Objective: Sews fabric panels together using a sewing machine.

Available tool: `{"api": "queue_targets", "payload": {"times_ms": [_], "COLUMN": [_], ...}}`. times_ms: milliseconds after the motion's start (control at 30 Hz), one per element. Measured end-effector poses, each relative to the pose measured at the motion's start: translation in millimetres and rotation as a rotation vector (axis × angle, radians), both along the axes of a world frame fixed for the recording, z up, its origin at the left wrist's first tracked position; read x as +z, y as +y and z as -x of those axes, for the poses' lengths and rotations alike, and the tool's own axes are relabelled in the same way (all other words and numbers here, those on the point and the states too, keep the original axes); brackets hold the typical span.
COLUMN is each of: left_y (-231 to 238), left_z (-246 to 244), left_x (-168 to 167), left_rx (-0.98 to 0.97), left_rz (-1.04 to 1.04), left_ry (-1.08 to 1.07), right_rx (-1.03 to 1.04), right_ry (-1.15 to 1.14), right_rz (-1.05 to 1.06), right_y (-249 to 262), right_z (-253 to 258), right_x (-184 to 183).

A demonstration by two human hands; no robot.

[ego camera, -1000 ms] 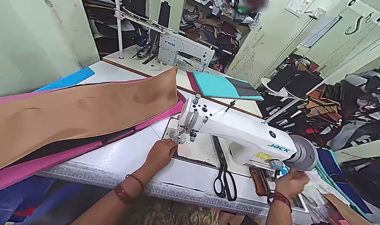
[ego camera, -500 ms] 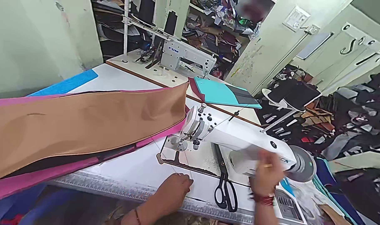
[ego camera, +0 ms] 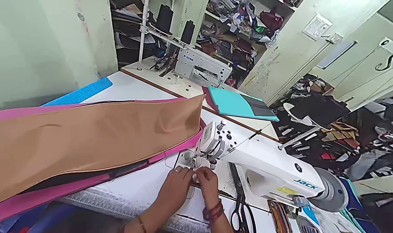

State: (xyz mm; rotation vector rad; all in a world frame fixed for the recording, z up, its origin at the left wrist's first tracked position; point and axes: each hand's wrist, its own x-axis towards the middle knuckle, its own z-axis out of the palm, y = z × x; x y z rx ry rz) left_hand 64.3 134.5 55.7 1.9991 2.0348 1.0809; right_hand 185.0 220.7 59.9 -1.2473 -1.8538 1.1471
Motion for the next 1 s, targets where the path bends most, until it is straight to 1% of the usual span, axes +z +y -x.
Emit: {"api": "queue_targets", "payload": {"times_ms": [33,100,133,167,233,267,300,367,400,467,533,600,633,700,800,833,867,900,933,967,1000], "left_y": [8.9,21.9,24.0,20.7,9.6,4.5,-1.4,-10.3,-12.1,-9.2,6.6,25.1,32.8,41.5,38.5,35.1,30.1,23.7,16.0,9.5,3.8], "left_z": [5.6,14.3,15.4,13.3,3.7,-0.6,-4.2,-8.2,-7.9,-1.2,11.5,23.7,26.9,28.7,30.1,34.9,43.9,57.2,76.0,101.5,132.2], "left_x": [3.0,14.8,18.5,14.5,-5.9,-12.7,-17.1,-18.7,-15.7,-1.0,14.7,28.5,32.0,35.3,33.7,34.2,35.6,39.9,45.5,46.7,50.0], "left_rx": [-0.018,-0.16,-0.217,-0.237,-0.238,-0.261,-0.304,-0.378,-0.381,-0.304,-0.206,-0.199,-0.191,-0.163,-0.167,-0.169,-0.152,-0.113,-0.053,0.008,0.049], "left_rz": [0.102,0.39,0.458,0.374,-0.058,-0.206,-0.284,-0.313,-0.286,-0.14,0.061,0.375,0.483,0.584,0.597,0.57,0.493,0.41,0.339,0.225,0.18], "left_ry": [0.013,0.014,0.027,0.055,0.114,0.138,0.164,0.192,0.185,0.109,0.079,0.116,0.152,0.202,0.209,0.202,0.181,0.159,0.163,0.217,0.273], "right_rx": [0.031,0.046,0.027,0.003,0.011,0.036,0.075,0.119,0.111,0.074,0.075,0.086,0.079,0.034,0.01,0.037,0.084,0.14,0.214,0.287,0.332], "right_ry": [0.019,0.043,0.057,0.062,0.029,0.005,-0.007,0.019,0.043,0.056,-0.05,-0.176,-0.24,-0.355,-0.408,-0.495,-0.641,-0.781,-0.917,-1.03,-1.105], "right_rz": [0.032,0.057,0.078,0.116,0.272,0.377,0.476,0.597,0.593,0.483,0.362,0.298,0.242,0.092,-0.131,-0.17,-0.164,-0.115,-0.013,0.064,0.111], "right_y": [-9.0,-18.7,-17.6,-12.8,4.2,13.4,21.7,32.9,34.3,30.0,23.7,21.9,24.8,37.3,54.3,59.7,66.1,70.8,71.3,69.4,67.8], "right_z": [-5.1,-12.8,-14.6,-15.0,-13.1,-9.5,-5.7,1.4,3.1,3.3,0.5,-1.5,-1.8,-0.4,5.9,8.9,12.0,13.7,14.6,15.3,16.4], "right_x": [-0.1,-2.1,-0.6,2.3,14.0,20.8,25.8,28.9,26.6,19.3,18.7,17.9,16.9,18.5,9.1,5.0,4.2,8.9,22.4,37.9,49.6]}}
